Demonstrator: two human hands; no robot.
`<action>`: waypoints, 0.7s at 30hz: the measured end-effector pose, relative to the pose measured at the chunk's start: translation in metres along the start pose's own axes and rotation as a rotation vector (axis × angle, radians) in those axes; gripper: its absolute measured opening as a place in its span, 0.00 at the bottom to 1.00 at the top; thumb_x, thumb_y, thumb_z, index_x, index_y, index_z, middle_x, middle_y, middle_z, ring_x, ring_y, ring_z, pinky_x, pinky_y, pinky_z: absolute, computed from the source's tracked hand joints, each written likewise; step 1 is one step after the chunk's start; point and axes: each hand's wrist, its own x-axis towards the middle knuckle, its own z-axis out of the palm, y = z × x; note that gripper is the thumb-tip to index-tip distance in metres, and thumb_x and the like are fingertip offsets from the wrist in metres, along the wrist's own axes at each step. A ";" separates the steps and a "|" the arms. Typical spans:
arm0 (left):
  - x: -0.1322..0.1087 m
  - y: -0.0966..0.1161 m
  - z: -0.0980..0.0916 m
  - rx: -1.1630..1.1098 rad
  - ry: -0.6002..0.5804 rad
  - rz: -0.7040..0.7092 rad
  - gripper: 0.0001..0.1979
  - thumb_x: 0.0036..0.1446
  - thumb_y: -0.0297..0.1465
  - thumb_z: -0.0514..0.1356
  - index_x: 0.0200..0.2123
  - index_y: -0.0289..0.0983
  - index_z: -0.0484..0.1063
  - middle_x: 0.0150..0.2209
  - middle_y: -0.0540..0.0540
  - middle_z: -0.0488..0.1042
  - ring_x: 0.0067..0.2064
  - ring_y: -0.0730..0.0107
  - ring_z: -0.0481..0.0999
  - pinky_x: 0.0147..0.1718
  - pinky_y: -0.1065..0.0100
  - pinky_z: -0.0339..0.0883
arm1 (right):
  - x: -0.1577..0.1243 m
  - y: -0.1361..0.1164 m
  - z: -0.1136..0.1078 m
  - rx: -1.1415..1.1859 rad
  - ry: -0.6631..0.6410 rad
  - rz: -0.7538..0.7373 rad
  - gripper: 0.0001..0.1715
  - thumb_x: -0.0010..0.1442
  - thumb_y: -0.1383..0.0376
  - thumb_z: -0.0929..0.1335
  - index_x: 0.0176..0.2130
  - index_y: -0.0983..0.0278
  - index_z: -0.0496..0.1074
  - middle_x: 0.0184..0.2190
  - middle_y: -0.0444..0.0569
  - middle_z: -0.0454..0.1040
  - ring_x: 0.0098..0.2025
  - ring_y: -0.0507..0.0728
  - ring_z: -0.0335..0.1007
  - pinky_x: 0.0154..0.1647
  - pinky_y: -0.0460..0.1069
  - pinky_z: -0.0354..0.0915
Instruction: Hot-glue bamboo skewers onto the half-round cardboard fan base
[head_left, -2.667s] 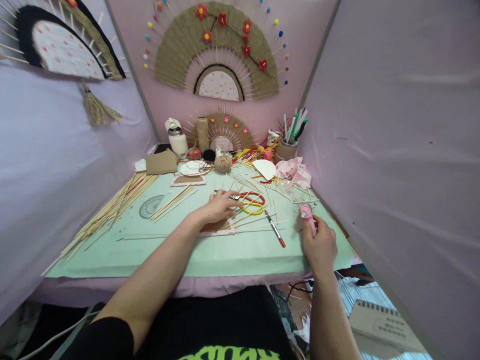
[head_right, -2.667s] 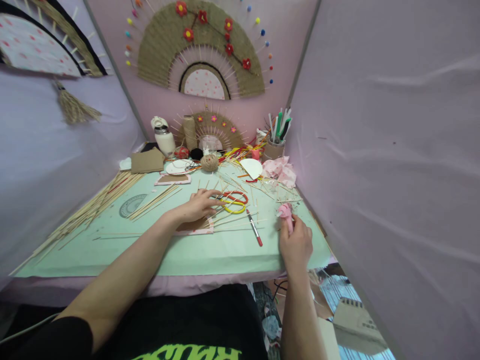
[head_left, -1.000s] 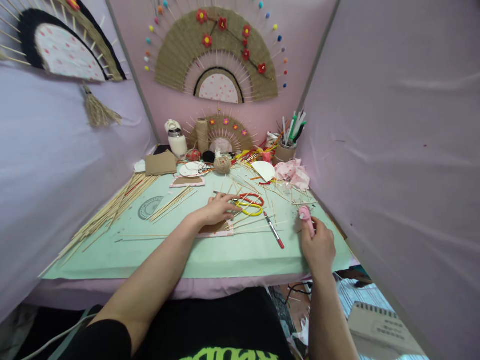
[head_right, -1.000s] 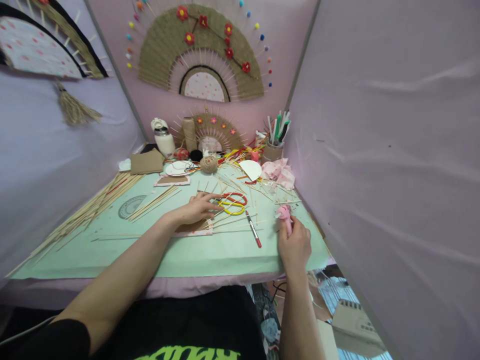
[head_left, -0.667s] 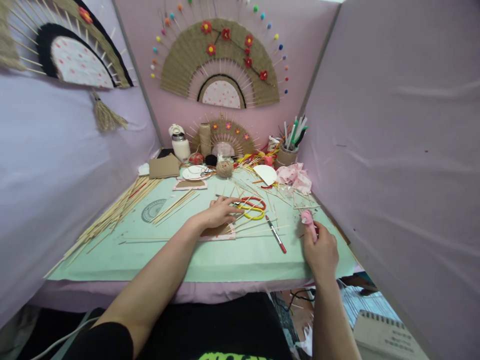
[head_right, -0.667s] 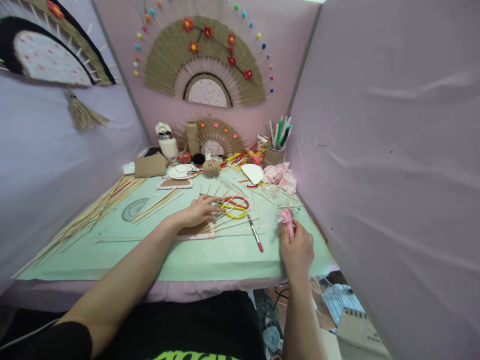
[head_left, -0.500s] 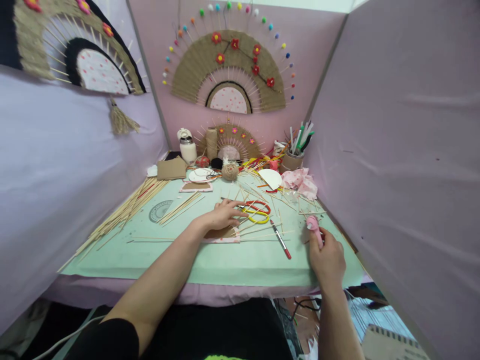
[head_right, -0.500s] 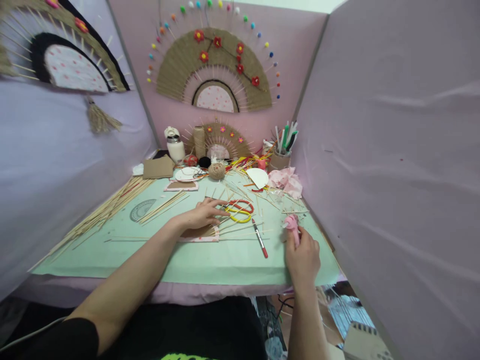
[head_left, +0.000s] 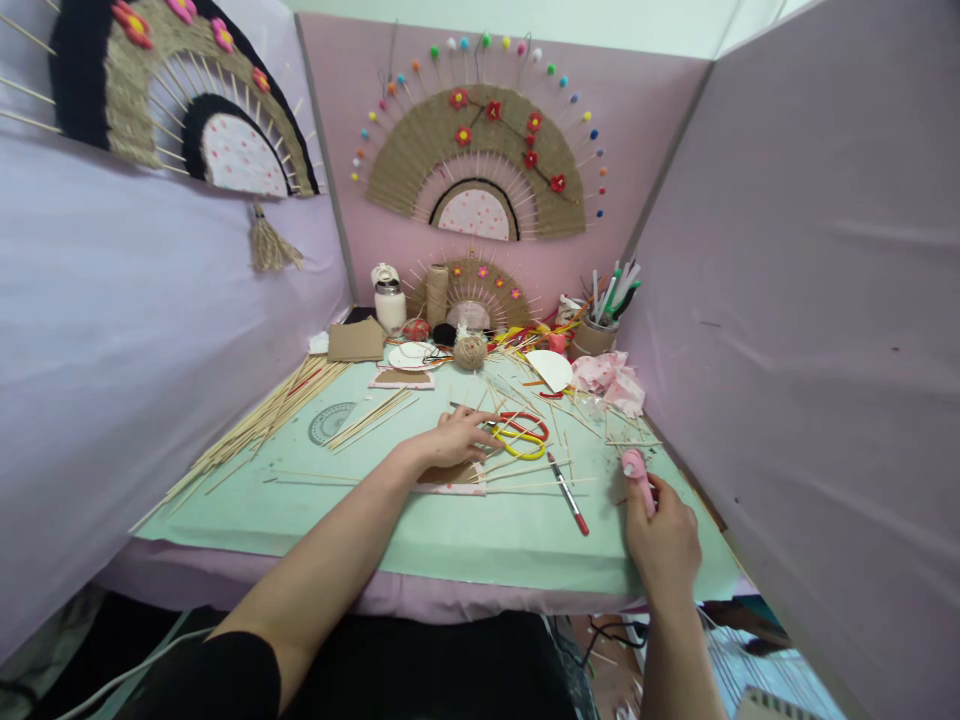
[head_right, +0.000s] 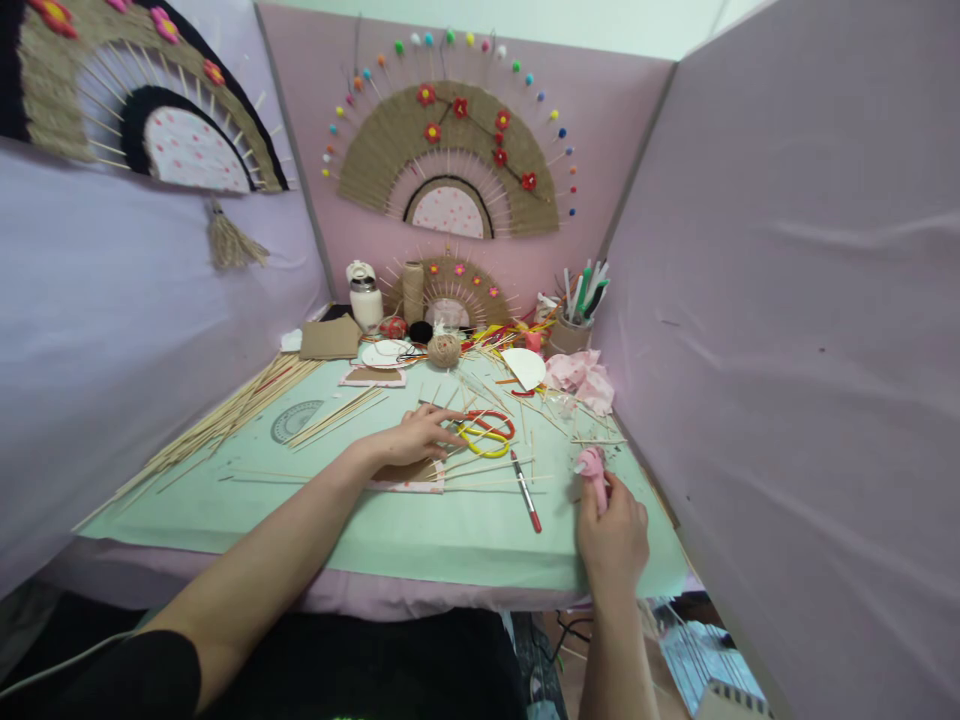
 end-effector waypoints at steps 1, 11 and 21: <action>0.000 0.001 0.000 -0.003 -0.002 -0.002 0.18 0.63 0.33 0.61 0.54 0.58 0.74 0.70 0.55 0.55 0.61 0.51 0.56 0.55 0.50 0.55 | 0.000 0.000 0.000 0.000 0.000 0.005 0.39 0.61 0.44 0.56 0.53 0.69 0.72 0.45 0.65 0.75 0.48 0.70 0.66 0.41 0.57 0.60; 0.000 0.003 -0.002 0.018 -0.002 0.004 0.18 0.62 0.32 0.61 0.54 0.58 0.74 0.70 0.56 0.55 0.62 0.51 0.56 0.55 0.50 0.55 | 0.000 0.000 -0.001 0.007 -0.021 0.019 0.38 0.61 0.44 0.56 0.53 0.67 0.72 0.45 0.64 0.75 0.48 0.70 0.66 0.41 0.56 0.59; 0.001 0.003 -0.002 0.038 -0.006 -0.014 0.17 0.62 0.33 0.61 0.53 0.58 0.75 0.70 0.54 0.56 0.62 0.50 0.55 0.53 0.52 0.55 | -0.001 -0.001 0.000 0.013 -0.004 0.010 0.40 0.60 0.44 0.56 0.54 0.69 0.71 0.46 0.65 0.74 0.49 0.70 0.65 0.43 0.57 0.60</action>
